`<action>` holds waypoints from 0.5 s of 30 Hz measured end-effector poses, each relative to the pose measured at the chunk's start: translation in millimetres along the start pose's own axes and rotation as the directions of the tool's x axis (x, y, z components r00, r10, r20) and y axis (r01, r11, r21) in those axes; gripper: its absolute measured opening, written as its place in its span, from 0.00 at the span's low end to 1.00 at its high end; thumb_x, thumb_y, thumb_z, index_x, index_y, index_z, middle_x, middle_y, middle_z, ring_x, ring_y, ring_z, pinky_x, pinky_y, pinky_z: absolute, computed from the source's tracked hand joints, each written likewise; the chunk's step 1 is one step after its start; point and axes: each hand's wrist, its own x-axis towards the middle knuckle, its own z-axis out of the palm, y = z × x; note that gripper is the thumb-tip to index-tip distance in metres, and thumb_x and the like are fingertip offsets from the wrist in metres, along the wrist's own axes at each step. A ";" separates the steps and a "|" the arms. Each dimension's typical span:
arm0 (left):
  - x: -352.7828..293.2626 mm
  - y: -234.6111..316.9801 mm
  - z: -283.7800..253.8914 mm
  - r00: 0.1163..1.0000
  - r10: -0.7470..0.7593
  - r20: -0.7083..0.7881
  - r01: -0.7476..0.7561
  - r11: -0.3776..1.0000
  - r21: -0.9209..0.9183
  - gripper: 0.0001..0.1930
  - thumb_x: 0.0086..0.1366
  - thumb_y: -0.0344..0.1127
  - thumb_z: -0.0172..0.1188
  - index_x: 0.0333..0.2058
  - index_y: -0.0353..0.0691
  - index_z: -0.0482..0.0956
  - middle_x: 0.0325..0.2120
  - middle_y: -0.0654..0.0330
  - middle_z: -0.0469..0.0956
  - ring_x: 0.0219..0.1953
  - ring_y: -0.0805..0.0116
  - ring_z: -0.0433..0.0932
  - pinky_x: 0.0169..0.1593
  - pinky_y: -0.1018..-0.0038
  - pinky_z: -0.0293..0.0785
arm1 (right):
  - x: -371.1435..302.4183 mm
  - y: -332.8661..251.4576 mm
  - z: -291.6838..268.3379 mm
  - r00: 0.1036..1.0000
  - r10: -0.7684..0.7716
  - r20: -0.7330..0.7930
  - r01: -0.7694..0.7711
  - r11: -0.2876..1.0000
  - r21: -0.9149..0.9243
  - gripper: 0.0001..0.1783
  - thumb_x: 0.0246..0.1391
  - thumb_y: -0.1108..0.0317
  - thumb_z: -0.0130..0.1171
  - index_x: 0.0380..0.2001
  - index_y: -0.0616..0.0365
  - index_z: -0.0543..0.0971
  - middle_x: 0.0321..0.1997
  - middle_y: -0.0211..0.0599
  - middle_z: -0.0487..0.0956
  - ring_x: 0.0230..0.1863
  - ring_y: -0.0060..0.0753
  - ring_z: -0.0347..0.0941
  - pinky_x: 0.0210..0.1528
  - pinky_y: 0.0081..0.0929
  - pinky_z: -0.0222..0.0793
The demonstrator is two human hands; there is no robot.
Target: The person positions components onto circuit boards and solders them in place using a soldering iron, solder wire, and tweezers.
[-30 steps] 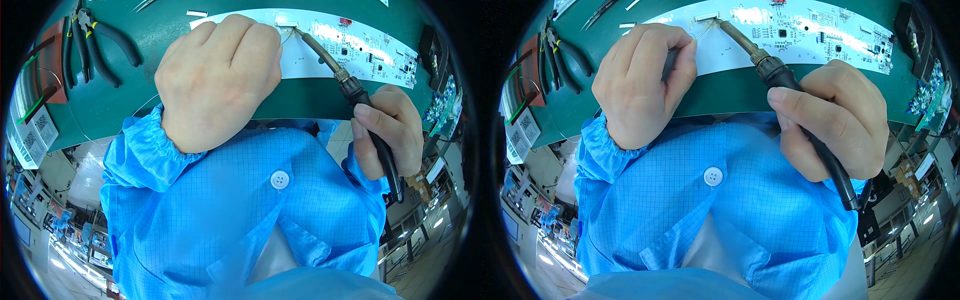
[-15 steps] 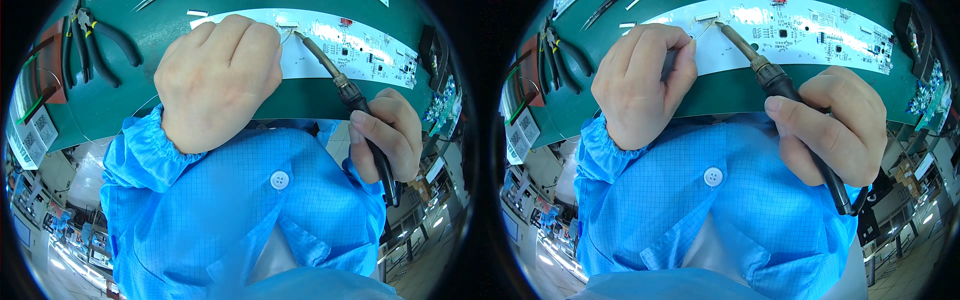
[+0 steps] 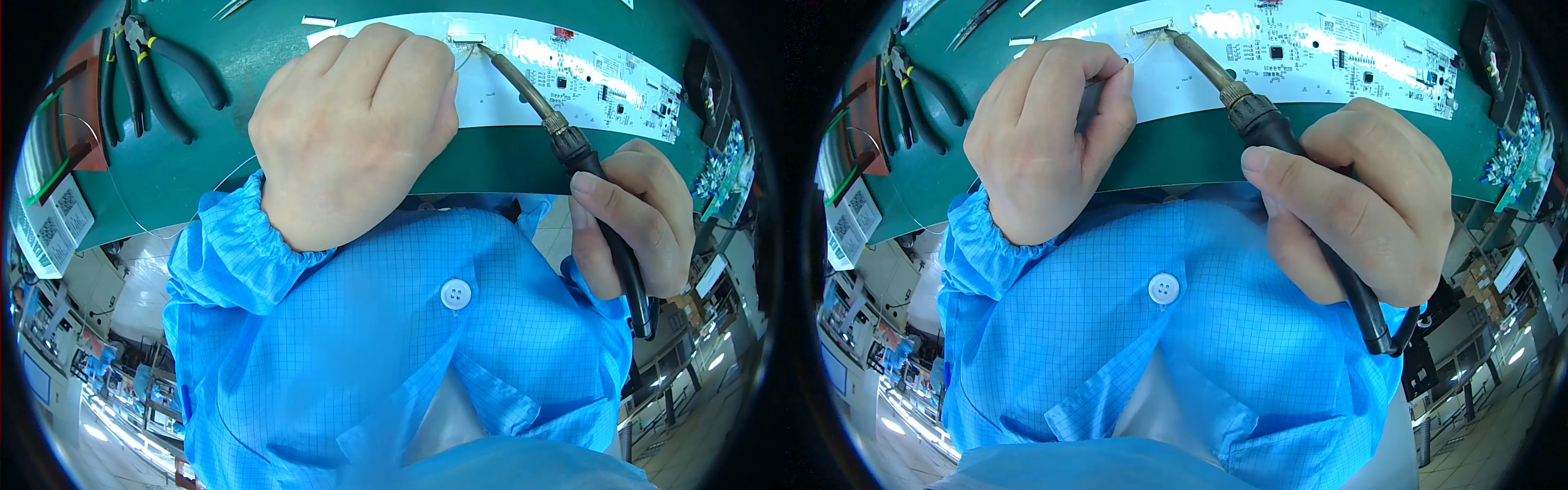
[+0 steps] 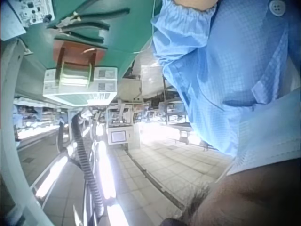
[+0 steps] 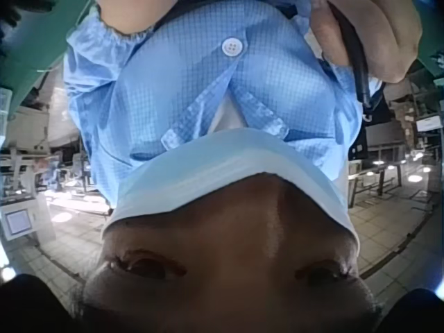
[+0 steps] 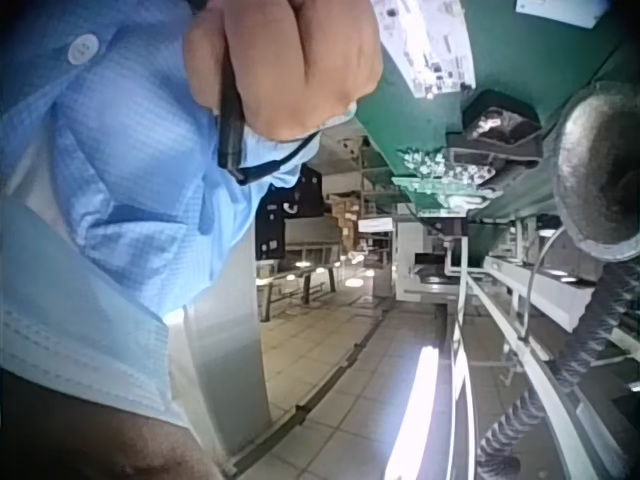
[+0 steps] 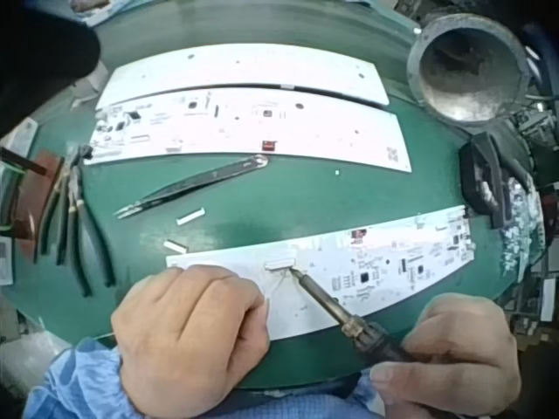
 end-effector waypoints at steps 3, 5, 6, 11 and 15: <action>0.8 0.5 0.3 0.999 0.011 -0.037 -0.012 1.000 -0.010 0.08 0.51 0.26 0.69 0.29 0.40 0.78 0.25 0.60 0.78 0.24 0.63 0.77 0.29 0.73 0.73 | 9.4 -5.2 -8.4 0.997 0.052 0.065 -0.052 0.999 0.003 0.18 0.37 0.82 0.61 0.38 0.68 0.78 0.22 0.42 0.72 0.17 0.26 0.63 0.16 0.23 0.53; 0.9 1.0 -0.7 1.000 0.007 -0.018 -0.007 1.000 -0.015 0.08 0.51 0.26 0.69 0.29 0.40 0.78 0.25 0.60 0.78 0.24 0.64 0.77 0.28 0.73 0.73 | 15.3 -7.1 -14.5 0.989 0.080 0.122 -0.078 0.997 -0.018 0.20 0.38 0.84 0.60 0.40 0.68 0.77 0.23 0.42 0.71 0.18 0.26 0.64 0.17 0.22 0.54; 1.0 1.1 -1.5 1.000 -0.017 0.005 0.017 0.999 -0.034 0.08 0.51 0.26 0.69 0.29 0.40 0.78 0.25 0.60 0.78 0.24 0.64 0.77 0.28 0.73 0.73 | 17.6 -7.6 -17.4 0.986 0.089 0.141 -0.086 0.996 -0.026 0.21 0.38 0.84 0.60 0.41 0.68 0.77 0.23 0.42 0.71 0.19 0.26 0.64 0.18 0.22 0.54; 1.0 0.8 -1.2 1.000 -0.004 -0.013 0.004 0.999 -0.034 0.08 0.51 0.26 0.69 0.29 0.40 0.78 0.24 0.60 0.78 0.24 0.64 0.77 0.28 0.73 0.73 | 19.0 -2.4 -23.2 0.974 0.037 0.224 -0.040 0.999 0.011 0.23 0.39 0.84 0.59 0.45 0.67 0.75 0.25 0.43 0.71 0.21 0.25 0.64 0.20 0.22 0.54; 0.8 0.7 -0.1 1.000 -0.003 -0.028 0.002 1.000 -0.022 0.08 0.51 0.26 0.69 0.29 0.40 0.78 0.24 0.61 0.78 0.24 0.64 0.77 0.28 0.73 0.73 | 9.4 0.3 -21.7 0.972 0.112 0.208 -0.132 0.987 0.087 0.22 0.40 0.83 0.59 0.44 0.66 0.76 0.26 0.43 0.71 0.21 0.25 0.63 0.21 0.24 0.54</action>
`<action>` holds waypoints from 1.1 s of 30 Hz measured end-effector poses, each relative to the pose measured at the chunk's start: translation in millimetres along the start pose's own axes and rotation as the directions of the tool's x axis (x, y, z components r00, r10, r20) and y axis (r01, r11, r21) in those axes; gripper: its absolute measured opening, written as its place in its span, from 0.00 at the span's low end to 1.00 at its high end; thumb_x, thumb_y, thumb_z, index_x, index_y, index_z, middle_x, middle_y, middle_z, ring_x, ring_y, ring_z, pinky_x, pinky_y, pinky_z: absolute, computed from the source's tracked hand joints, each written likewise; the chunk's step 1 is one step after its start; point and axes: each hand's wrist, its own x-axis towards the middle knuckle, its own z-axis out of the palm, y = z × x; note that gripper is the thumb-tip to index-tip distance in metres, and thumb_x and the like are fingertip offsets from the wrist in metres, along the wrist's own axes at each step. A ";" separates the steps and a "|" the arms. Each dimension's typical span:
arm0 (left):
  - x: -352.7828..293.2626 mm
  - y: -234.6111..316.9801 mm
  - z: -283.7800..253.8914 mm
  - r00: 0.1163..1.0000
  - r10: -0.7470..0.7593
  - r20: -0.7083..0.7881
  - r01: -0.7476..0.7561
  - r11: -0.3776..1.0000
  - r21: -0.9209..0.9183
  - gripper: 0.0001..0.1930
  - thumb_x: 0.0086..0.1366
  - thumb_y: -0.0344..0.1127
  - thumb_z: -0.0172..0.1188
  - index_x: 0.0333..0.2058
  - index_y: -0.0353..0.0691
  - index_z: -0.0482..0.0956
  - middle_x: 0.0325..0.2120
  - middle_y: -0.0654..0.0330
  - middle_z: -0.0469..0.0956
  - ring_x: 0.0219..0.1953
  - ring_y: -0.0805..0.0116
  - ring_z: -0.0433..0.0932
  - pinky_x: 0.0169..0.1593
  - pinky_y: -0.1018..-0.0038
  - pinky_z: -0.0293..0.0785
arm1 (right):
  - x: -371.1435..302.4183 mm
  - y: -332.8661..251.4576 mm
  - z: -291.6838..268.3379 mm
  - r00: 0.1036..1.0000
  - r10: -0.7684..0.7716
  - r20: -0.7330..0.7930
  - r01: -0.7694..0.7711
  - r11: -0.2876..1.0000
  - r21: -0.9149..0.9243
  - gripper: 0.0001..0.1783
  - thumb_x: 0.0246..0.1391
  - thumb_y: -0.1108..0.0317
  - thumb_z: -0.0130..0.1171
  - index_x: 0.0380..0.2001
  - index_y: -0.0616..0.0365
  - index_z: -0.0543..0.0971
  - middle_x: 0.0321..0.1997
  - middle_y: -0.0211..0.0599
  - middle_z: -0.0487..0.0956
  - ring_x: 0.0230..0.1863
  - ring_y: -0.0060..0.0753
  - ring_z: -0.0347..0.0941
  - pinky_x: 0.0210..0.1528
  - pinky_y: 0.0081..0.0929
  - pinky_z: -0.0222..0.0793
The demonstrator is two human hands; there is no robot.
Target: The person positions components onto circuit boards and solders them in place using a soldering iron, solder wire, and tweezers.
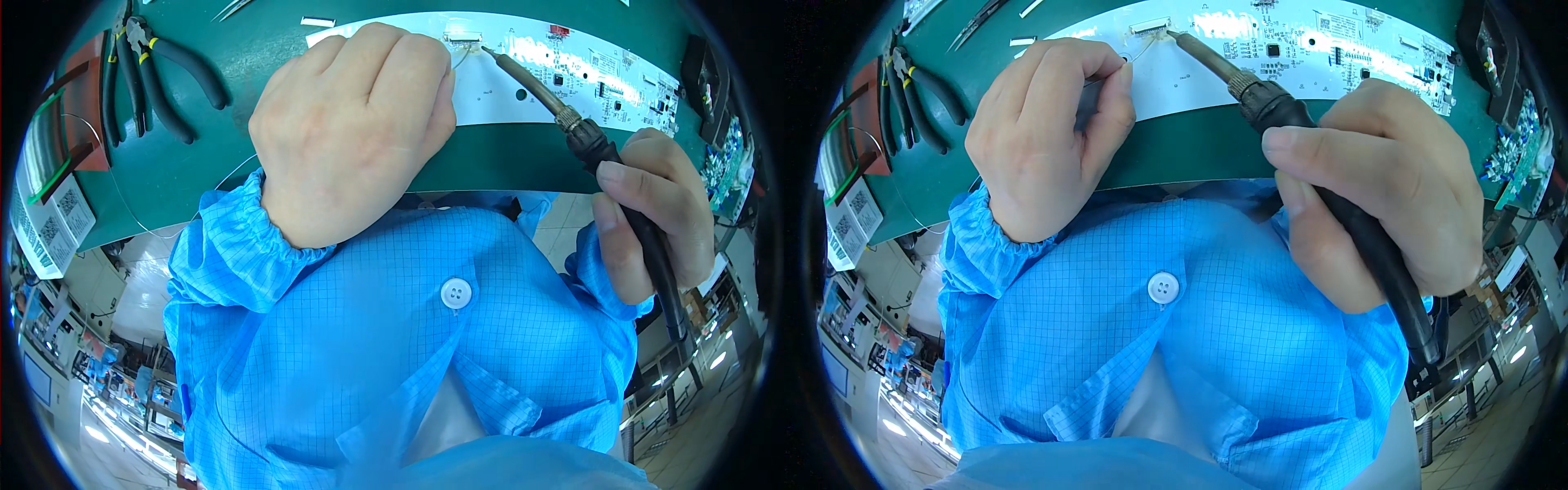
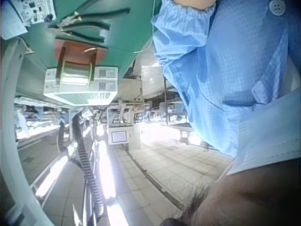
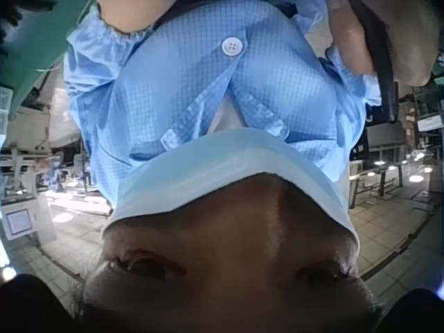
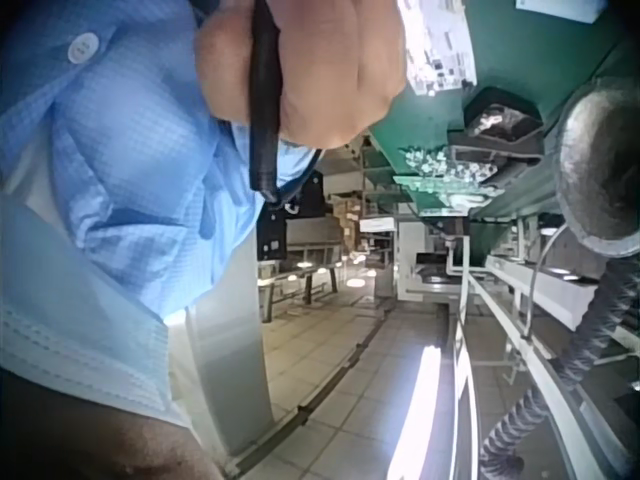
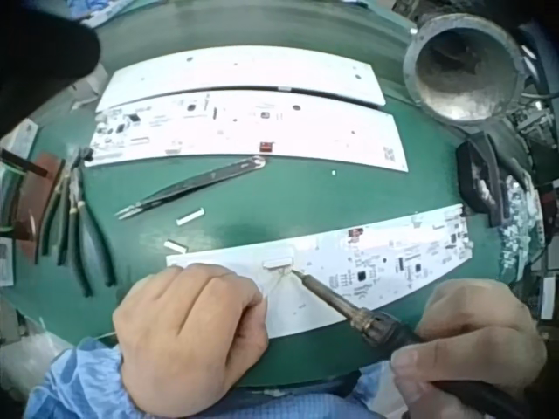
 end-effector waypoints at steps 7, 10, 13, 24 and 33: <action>0.3 1.8 -0.9 1.000 -0.019 0.005 0.019 1.000 -0.012 0.08 0.51 0.26 0.69 0.29 0.40 0.78 0.25 0.61 0.78 0.24 0.64 0.78 0.28 0.73 0.74 | -15.9 15.3 20.5 0.979 -0.085 -0.186 0.089 0.996 0.014 0.19 0.39 0.82 0.59 0.40 0.65 0.77 0.26 0.43 0.71 0.23 0.28 0.64 0.23 0.26 0.54; 0.5 0.5 -1.2 0.999 -0.014 0.041 0.014 1.000 -0.005 0.08 0.52 0.27 0.69 0.29 0.40 0.78 0.25 0.61 0.78 0.24 0.64 0.78 0.28 0.73 0.74 | -18.2 18.9 22.6 0.969 -0.138 -0.207 0.136 0.990 -0.025 0.19 0.39 0.81 0.59 0.40 0.64 0.77 0.26 0.42 0.71 0.23 0.28 0.64 0.23 0.26 0.55; 0.6 -0.7 -0.9 1.000 0.016 0.004 -0.016 1.000 -0.009 0.08 0.52 0.27 0.69 0.29 0.40 0.77 0.25 0.61 0.78 0.24 0.64 0.78 0.28 0.73 0.73 | -19.3 19.9 20.9 0.974 -0.104 -0.200 0.107 0.994 0.005 0.19 0.39 0.80 0.60 0.40 0.63 0.78 0.26 0.42 0.71 0.23 0.29 0.65 0.24 0.27 0.55; 1.4 1.0 -1.3 1.000 -0.014 -0.001 0.014 1.000 -0.021 0.08 0.52 0.27 0.69 0.29 0.40 0.78 0.24 0.61 0.78 0.23 0.65 0.77 0.26 0.74 0.73 | -22.0 18.0 9.9 0.992 0.045 -0.117 -0.039 0.998 0.057 0.20 0.39 0.81 0.60 0.41 0.63 0.79 0.27 0.42 0.71 0.25 0.31 0.67 0.26 0.28 0.58; 1.4 0.3 -3.6 0.999 -0.020 0.042 0.021 1.000 -0.020 0.08 0.53 0.27 0.69 0.29 0.40 0.77 0.24 0.61 0.78 0.23 0.65 0.77 0.27 0.74 0.74 | -25.0 26.0 5.6 0.994 0.046 -0.104 -0.033 0.992 0.126 0.21 0.41 0.80 0.61 0.44 0.60 0.78 0.30 0.43 0.70 0.29 0.33 0.67 0.30 0.31 0.60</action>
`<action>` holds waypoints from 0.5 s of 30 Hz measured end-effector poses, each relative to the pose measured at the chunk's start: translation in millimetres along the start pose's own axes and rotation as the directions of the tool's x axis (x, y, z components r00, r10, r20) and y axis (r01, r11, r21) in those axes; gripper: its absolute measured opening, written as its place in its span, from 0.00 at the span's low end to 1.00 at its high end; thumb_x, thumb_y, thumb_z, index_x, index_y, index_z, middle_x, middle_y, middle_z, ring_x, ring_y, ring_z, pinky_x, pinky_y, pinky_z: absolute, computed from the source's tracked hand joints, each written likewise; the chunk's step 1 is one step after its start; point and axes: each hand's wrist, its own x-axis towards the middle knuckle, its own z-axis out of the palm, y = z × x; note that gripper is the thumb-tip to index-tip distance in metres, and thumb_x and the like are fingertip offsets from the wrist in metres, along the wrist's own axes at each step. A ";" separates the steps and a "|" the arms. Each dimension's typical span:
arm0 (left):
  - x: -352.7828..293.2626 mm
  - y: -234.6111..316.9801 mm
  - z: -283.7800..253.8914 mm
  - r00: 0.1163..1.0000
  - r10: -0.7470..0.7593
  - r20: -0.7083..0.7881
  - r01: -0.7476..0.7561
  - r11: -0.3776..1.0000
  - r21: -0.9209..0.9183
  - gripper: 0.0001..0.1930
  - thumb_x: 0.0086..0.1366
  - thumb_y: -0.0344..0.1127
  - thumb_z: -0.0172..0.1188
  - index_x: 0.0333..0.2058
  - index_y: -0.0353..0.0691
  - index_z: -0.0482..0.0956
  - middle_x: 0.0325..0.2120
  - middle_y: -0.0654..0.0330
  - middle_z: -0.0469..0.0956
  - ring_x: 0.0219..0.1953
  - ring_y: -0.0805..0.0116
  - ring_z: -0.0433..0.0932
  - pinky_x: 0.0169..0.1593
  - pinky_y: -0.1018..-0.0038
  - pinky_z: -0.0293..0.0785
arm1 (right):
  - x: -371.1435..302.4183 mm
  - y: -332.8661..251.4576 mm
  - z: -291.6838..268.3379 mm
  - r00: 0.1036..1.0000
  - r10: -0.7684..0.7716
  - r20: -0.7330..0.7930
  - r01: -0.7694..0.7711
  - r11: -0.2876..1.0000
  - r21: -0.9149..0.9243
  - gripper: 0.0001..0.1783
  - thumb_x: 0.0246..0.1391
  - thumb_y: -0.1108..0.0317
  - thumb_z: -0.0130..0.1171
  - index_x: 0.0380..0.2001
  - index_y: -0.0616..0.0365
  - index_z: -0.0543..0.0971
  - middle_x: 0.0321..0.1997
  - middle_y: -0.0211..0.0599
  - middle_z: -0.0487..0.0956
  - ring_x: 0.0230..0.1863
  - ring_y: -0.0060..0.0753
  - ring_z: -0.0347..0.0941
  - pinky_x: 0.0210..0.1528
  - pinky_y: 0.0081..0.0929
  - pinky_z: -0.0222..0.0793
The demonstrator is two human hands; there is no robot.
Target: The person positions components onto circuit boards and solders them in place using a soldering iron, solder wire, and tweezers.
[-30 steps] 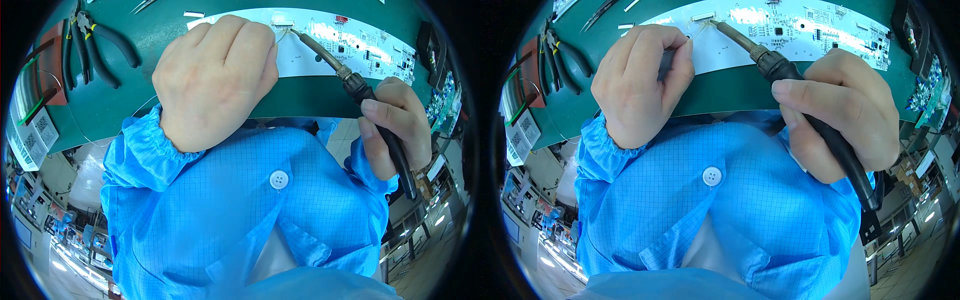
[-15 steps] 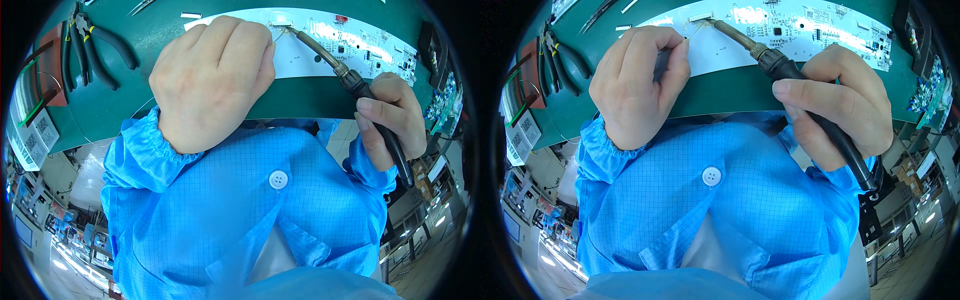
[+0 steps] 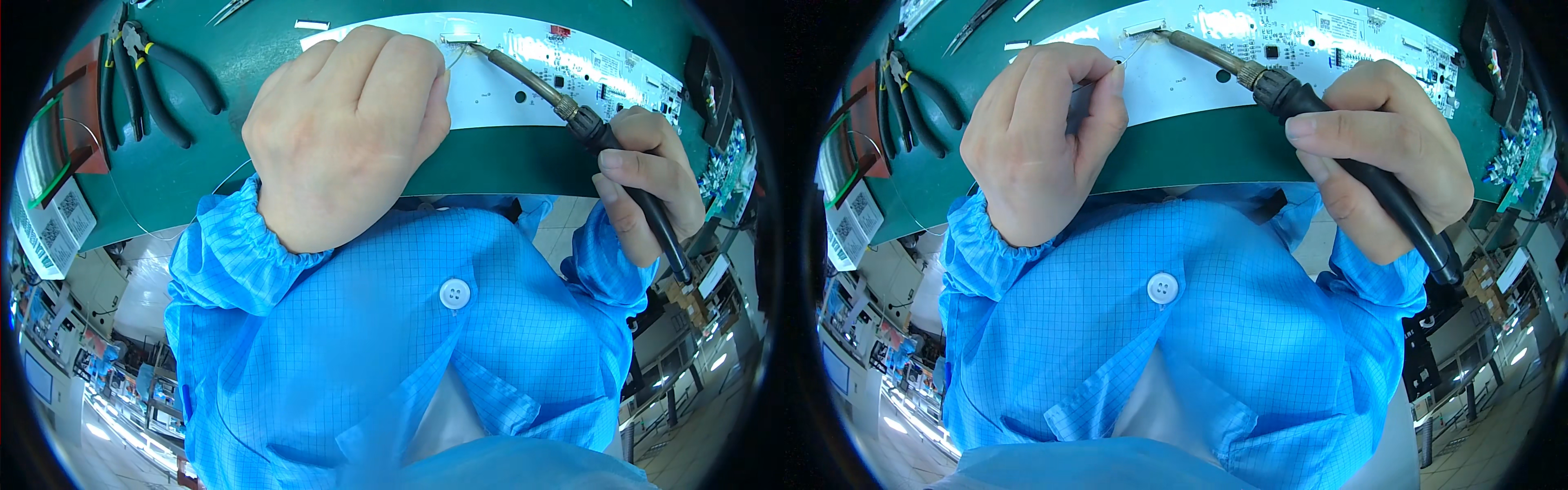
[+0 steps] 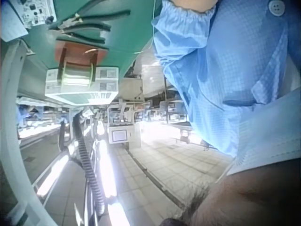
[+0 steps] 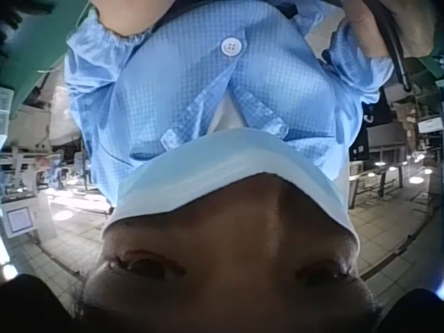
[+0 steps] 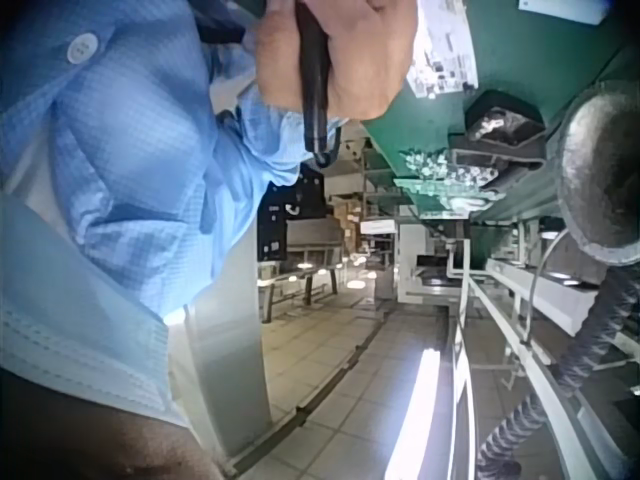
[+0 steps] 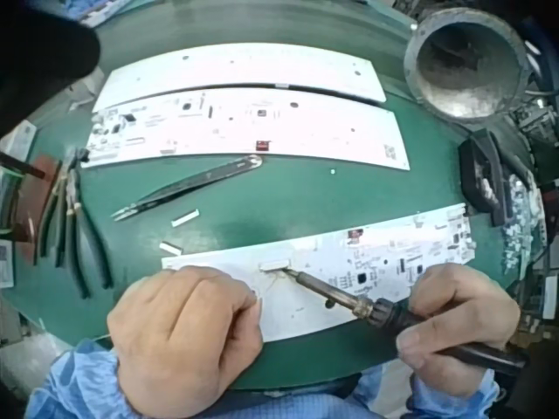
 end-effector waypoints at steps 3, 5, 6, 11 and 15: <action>0.1 -0.4 1.3 1.000 0.020 -0.022 -0.020 1.000 0.007 0.08 0.52 0.27 0.69 0.29 0.40 0.77 0.24 0.60 0.78 0.23 0.65 0.77 0.27 0.74 0.73 | -1.3 -0.4 -0.3 0.999 0.044 0.005 -0.044 0.999 0.004 0.21 0.42 0.81 0.60 0.44 0.59 0.78 0.30 0.43 0.70 0.29 0.34 0.67 0.30 0.31 0.61; 0.1 -0.2 1.2 0.999 0.026 -0.019 -0.026 1.000 0.015 0.08 0.52 0.26 0.69 0.29 0.39 0.77 0.24 0.60 0.78 0.23 0.65 0.77 0.27 0.74 0.74 | -1.6 0.0 0.2 1.000 0.023 -0.005 -0.023 1.000 -0.013 0.21 0.41 0.81 0.60 0.44 0.59 0.78 0.30 0.43 0.70 0.29 0.34 0.67 0.31 0.31 0.61; 0.0 -0.1 0.9 1.000 0.010 -0.009 -0.010 1.000 0.008 0.08 0.52 0.26 0.69 0.29 0.39 0.77 0.24 0.60 0.78 0.23 0.65 0.77 0.27 0.74 0.74 | -1.7 -0.6 -0.5 1.000 0.024 -0.006 -0.024 1.000 -0.014 0.21 0.41 0.81 0.60 0.44 0.59 0.78 0.30 0.43 0.70 0.29 0.34 0.67 0.31 0.31 0.61; 0.3 -0.4 1.5 1.000 0.020 -0.019 -0.020 1.000 0.001 0.08 0.52 0.26 0.69 0.29 0.39 0.77 0.25 0.60 0.78 0.24 0.64 0.77 0.28 0.73 0.74 | -3.7 -2.5 -1.6 0.999 0.028 -0.019 -0.027 0.997 0.078 0.20 0.43 0.78 0.60 0.44 0.58 0.78 0.31 0.44 0.70 0.29 0.33 0.67 0.30 0.31 0.60; 0.1 -1.4 2.7 0.998 0.046 -0.029 -0.046 0.999 0.010 0.08 0.52 0.25 0.69 0.29 0.39 0.77 0.25 0.60 0.78 0.24 0.64 0.78 0.28 0.73 0.74 | -6.9 -2.9 0.5 0.997 0.073 -0.038 -0.071 0.997 0.031 0.19 0.44 0.76 0.59 0.44 0.58 0.78 0.31 0.43 0.70 0.29 0.33 0.67 0.30 0.31 0.60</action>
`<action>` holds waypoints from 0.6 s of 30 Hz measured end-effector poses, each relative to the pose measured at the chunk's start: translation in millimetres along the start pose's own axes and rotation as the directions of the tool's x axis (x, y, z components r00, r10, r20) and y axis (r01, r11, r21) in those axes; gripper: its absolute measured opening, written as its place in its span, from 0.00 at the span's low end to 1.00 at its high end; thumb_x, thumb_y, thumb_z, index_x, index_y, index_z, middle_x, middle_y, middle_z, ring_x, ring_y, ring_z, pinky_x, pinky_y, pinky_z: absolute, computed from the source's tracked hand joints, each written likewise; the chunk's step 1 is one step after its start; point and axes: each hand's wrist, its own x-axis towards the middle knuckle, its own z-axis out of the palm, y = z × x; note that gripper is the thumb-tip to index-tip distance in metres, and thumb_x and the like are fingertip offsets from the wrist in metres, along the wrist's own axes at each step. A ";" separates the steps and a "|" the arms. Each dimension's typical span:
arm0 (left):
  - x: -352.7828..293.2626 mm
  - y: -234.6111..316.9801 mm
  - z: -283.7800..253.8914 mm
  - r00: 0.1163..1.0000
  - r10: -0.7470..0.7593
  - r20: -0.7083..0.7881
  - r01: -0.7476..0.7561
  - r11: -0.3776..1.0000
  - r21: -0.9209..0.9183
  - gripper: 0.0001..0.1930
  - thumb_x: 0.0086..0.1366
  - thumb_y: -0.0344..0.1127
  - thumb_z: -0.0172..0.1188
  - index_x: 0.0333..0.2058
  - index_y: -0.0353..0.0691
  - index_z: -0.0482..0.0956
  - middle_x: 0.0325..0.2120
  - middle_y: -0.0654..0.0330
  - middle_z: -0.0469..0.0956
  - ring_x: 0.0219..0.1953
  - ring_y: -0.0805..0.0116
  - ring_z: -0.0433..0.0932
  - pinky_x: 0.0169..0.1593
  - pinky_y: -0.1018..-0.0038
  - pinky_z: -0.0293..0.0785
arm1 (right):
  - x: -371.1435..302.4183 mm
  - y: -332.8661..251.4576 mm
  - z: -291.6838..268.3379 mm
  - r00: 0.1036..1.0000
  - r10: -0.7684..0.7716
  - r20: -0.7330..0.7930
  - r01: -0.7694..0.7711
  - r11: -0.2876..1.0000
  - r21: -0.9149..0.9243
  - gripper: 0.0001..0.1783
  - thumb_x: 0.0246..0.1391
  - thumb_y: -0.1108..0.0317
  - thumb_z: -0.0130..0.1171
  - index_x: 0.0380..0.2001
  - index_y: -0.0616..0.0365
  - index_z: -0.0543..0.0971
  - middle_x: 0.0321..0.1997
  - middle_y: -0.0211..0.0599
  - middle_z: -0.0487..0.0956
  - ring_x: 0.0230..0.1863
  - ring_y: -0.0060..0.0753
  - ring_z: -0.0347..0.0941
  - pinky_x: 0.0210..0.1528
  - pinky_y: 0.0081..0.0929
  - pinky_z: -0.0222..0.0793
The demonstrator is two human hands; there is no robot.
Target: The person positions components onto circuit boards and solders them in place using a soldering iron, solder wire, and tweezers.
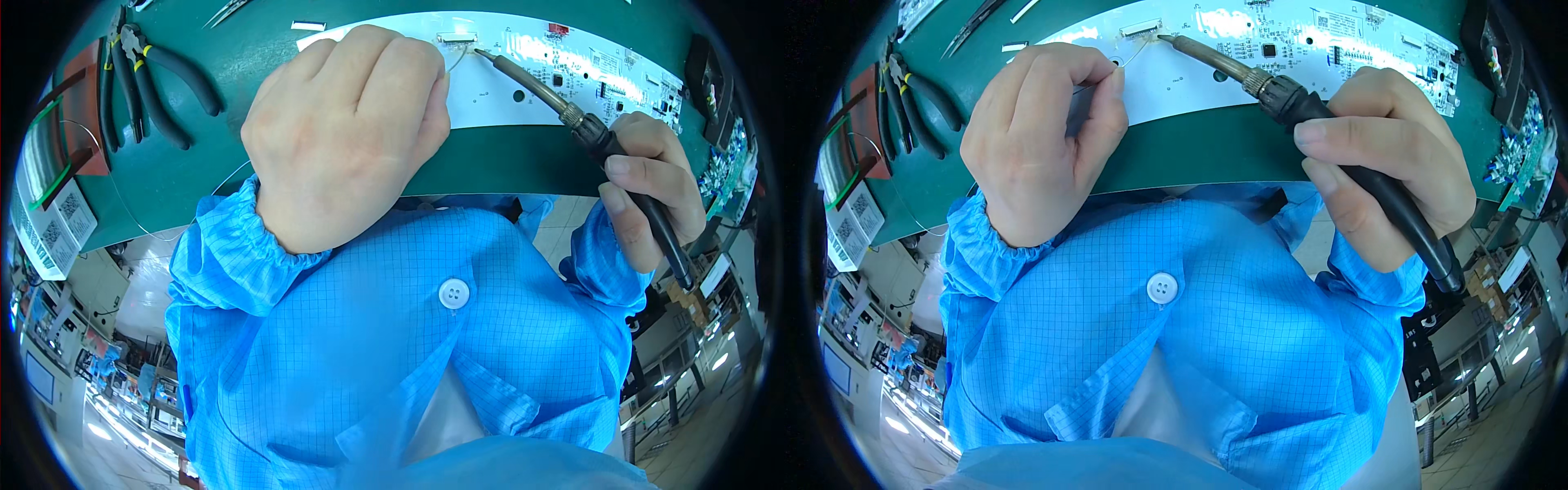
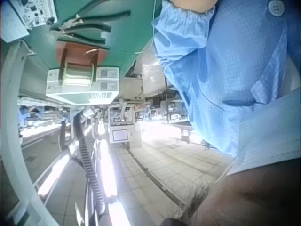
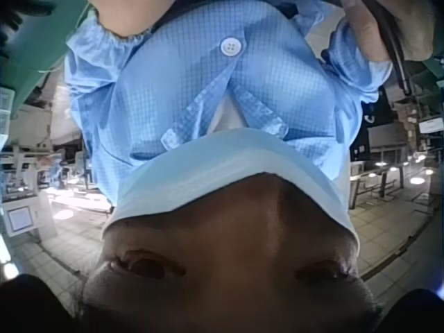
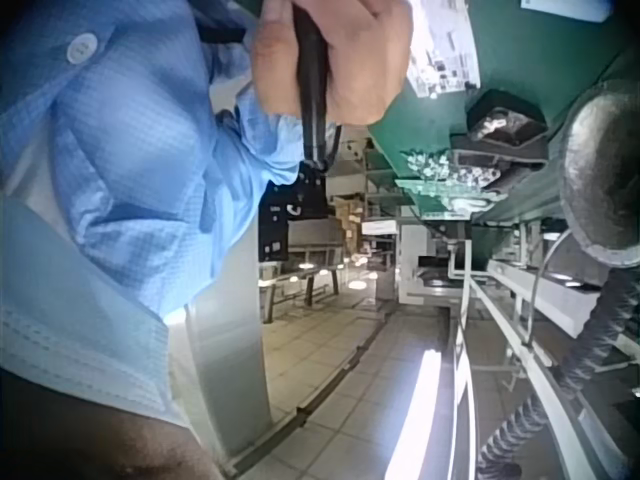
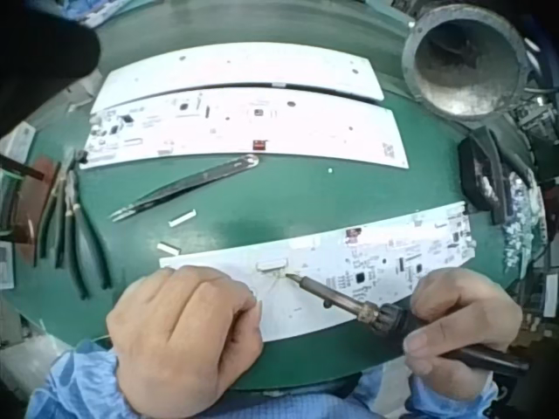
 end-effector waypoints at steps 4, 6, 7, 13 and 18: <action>-0.6 0.0 -0.3 1.000 -0.005 0.029 0.005 1.000 0.014 0.08 0.52 0.25 0.69 0.29 0.39 0.77 0.25 0.60 0.78 0.24 0.64 0.78 0.28 0.73 0.74 | 0.1 3.0 1.3 0.999 -0.035 -0.005 0.035 0.999 -0.003 0.19 0.43 0.77 0.59 0.43 0.58 0.77 0.31 0.43 0.70 0.29 0.33 0.67 0.30 0.32 0.60; -0.4 -0.3 0.2 1.000 -0.002 0.010 0.002 1.000 0.000 0.08 0.52 0.25 0.69 0.29 0.39 0.77 0.25 0.60 0.78 0.24 0.64 0.78 0.28 0.73 0.73 | 0.9 2.9 0.9 1.000 -0.028 -0.003 0.028 1.000 -0.005 0.19 0.43 0.77 0.59 0.43 0.58 0.77 0.31 0.43 0.70 0.29 0.34 0.67 0.30 0.32 0.60; -0.3 -0.4 0.5 1.000 -0.001 0.003 0.001 1.000 -0.004 0.08 0.52 0.25 0.69 0.29 0.39 0.77 0.25 0.60 0.78 0.24 0.64 0.77 0.28 0.73 0.73 | 1.8 3.2 0.7 0.999 -0.037 0.008 0.037 0.999 0.003 0.19 0.42 0.77 0.59 0.43 0.58 0.77 0.31 0.43 0.70 0.29 0.34 0.67 0.31 0.32 0.60; 0.0 0.3 -0.4 1.000 -0.006 -0.003 0.006 1.000 -0.020 0.08 0.51 0.24 0.68 0.29 0.39 0.77 0.24 0.60 0.78 0.23 0.65 0.77 0.26 0.74 0.73 | 5.5 2.0 1.1 0.999 -0.048 0.021 0.048 0.999 -0.008 0.20 0.41 0.78 0.59 0.42 0.60 0.78 0.30 0.44 0.70 0.29 0.35 0.67 0.31 0.33 0.60; 0.0 0.6 -0.9 1.000 -0.005 0.000 0.005 1.000 -0.016 0.08 0.51 0.24 0.68 0.29 0.39 0.77 0.24 0.60 0.78 0.22 0.66 0.77 0.26 0.74 0.73 | 7.9 0.6 0.0 0.999 -0.037 0.038 0.038 0.999 -0.025 0.20 0.40 0.79 0.60 0.42 0.60 0.78 0.30 0.44 0.71 0.29 0.35 0.67 0.31 0.32 0.61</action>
